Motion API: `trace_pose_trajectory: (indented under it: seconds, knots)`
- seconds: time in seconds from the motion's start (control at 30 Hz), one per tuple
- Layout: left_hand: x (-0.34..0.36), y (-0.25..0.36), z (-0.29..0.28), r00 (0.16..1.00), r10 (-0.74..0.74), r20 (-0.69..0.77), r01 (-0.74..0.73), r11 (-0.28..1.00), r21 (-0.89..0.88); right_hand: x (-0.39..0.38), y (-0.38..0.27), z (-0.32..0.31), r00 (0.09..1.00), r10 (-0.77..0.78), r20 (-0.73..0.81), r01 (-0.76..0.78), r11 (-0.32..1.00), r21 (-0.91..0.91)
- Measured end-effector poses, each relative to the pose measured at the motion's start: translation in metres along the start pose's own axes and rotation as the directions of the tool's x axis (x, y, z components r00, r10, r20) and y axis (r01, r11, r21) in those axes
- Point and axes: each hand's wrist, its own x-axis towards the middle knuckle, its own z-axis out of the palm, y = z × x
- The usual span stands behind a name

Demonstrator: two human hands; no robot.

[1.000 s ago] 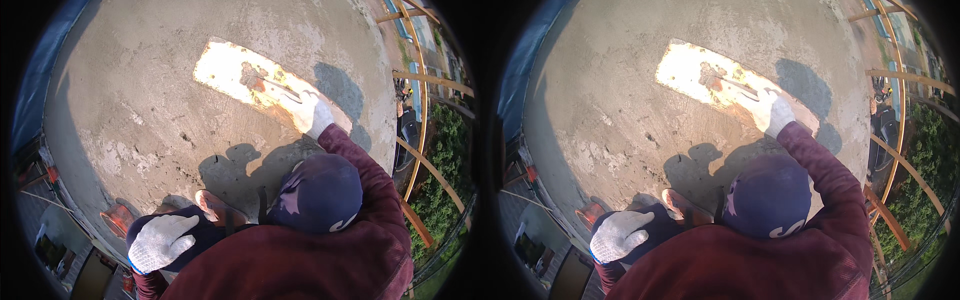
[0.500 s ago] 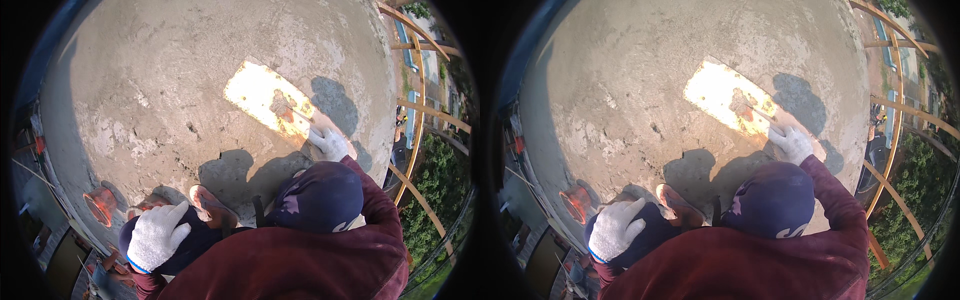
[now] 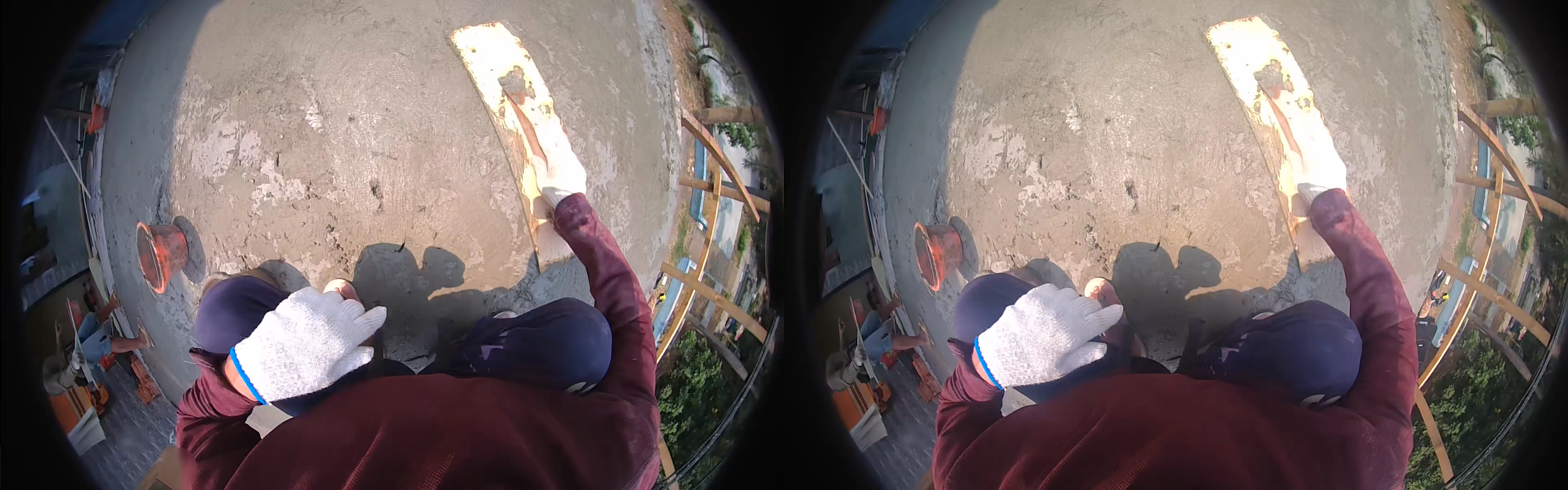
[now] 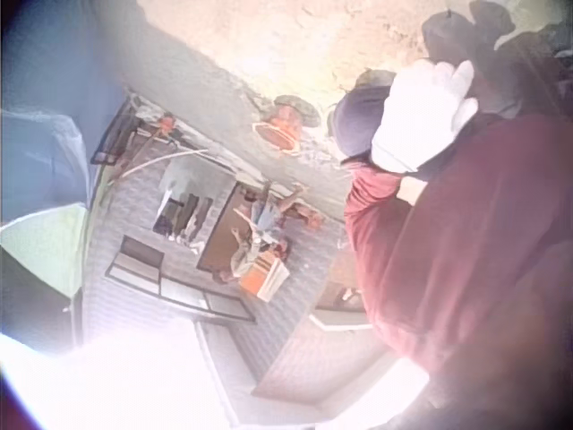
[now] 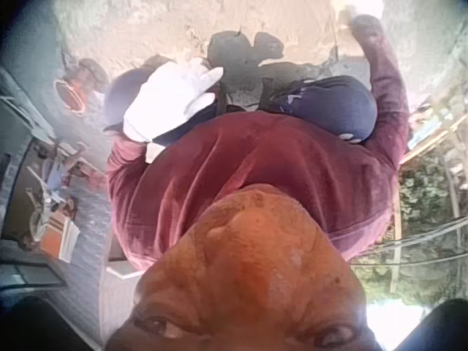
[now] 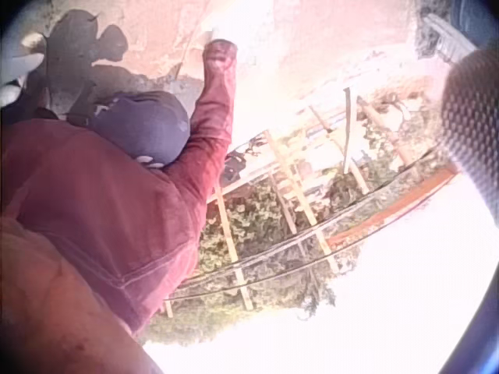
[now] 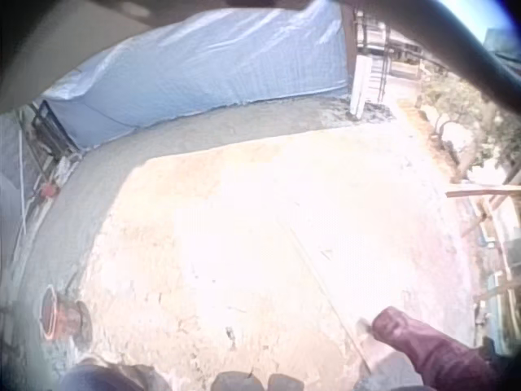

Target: The person scoops wet concrete from a bucket using a trowel and spreads it onto a circular floor surface. They then use a wooden float to smooth the concrete, repeating the process to level the area.

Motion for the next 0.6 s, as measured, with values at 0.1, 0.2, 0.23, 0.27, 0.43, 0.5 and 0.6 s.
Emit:
trace_pose_trajectory:
  seconds: [0.1, 0.2, 0.23, 0.27, 0.43, 0.5, 0.6]
  knots:
    - [-0.019, -0.009, 0.015, 0.973, 0.078, -0.217, -0.116, 0.979, -0.169, -0.052, -0.039, 0.009, 0.819, -0.119, 0.561, 0.216, 0.970, -0.109]
    - [-0.035, -0.012, 0.029, 0.975, 0.020, -0.223, -0.069, 0.975, -0.213, -0.017, -0.043, 0.014, 0.932, -0.362, 0.030, 0.362, 0.932, -0.017]
    - [-0.039, -0.014, 0.034, 0.965, 0.018, -0.262, -0.076, 0.974, -0.214, 0.019, -0.037, 0.011, 0.985, -0.162, 0.068, 0.166, 0.984, -0.069]
    - [-0.044, -0.017, 0.038, 0.963, 0.022, -0.268, -0.082, 0.973, -0.216, 0.061, -0.035, 0.011, 0.990, 0.057, 0.131, -0.041, 0.991, -0.128]
    - [-0.062, -0.030, 0.053, 0.889, 0.041, -0.455, -0.023, 0.999, 0.046, 0.257, -0.107, 0.048, 0.993, 0.111, 0.045, -0.102, 0.981, -0.164]
    - [-0.066, -0.040, 0.058, 0.837, 0.048, -0.545, -0.056, 0.998, 0.003, 0.279, -0.180, 0.084, 0.999, 0.028, 0.036, -0.024, 0.992, -0.126]
    - [-0.068, -0.052, 0.059, 0.762, 0.097, -0.640, -0.153, 0.988, -0.033, 0.239, -0.291, 0.128, 0.962, -0.248, 0.117, 0.259, 0.962, -0.086]
